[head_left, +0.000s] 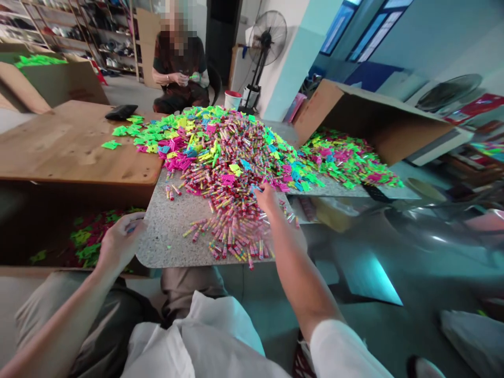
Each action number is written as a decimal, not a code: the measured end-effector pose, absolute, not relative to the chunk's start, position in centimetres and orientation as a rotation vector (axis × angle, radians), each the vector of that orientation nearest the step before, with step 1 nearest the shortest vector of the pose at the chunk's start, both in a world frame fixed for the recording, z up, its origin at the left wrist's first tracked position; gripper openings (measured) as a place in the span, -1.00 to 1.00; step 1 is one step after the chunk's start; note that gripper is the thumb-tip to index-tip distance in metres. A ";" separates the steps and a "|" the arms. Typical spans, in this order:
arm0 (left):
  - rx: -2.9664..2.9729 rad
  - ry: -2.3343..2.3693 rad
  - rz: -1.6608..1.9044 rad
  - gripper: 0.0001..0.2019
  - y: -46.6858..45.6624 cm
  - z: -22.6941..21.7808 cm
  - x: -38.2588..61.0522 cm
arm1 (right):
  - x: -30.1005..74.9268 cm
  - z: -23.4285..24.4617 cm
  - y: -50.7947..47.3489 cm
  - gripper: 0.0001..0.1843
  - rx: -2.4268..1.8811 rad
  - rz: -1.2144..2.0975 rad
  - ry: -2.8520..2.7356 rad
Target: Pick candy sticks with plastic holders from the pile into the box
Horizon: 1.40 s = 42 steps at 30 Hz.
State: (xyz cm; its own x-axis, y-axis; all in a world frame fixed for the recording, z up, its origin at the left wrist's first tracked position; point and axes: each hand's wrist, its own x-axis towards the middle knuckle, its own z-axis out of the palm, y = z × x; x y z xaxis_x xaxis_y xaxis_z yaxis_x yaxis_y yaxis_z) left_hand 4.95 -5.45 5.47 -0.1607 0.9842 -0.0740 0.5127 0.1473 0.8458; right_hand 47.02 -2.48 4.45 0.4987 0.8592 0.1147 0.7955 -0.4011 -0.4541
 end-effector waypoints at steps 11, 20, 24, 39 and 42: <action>1.381 1.117 0.878 -0.57 -7.6 3.6 9.9 | 30.5 4.0 -6.9 -0.73 -1.298 1.154 -1.751; 0.689 1.103 1.002 -0.62 -7.8 1.5 7.3 | 30.6 1.9 -4.2 -0.74 -1.872 0.378 -2.489; 0.678 1.117 0.994 -0.62 -7.7 1.5 7.0 | 30.2 1.6 -3.2 -0.76 -1.959 0.385 -2.479; 0.621 0.976 1.080 -0.61 -8.0 2.2 8.5 | 26.8 3.2 -9.2 -0.78 -1.223 1.320 -1.156; 0.667 0.966 1.041 -0.61 -8.2 2.7 8.6 | 26.6 3.6 -9.5 -0.82 -1.181 1.384 -1.120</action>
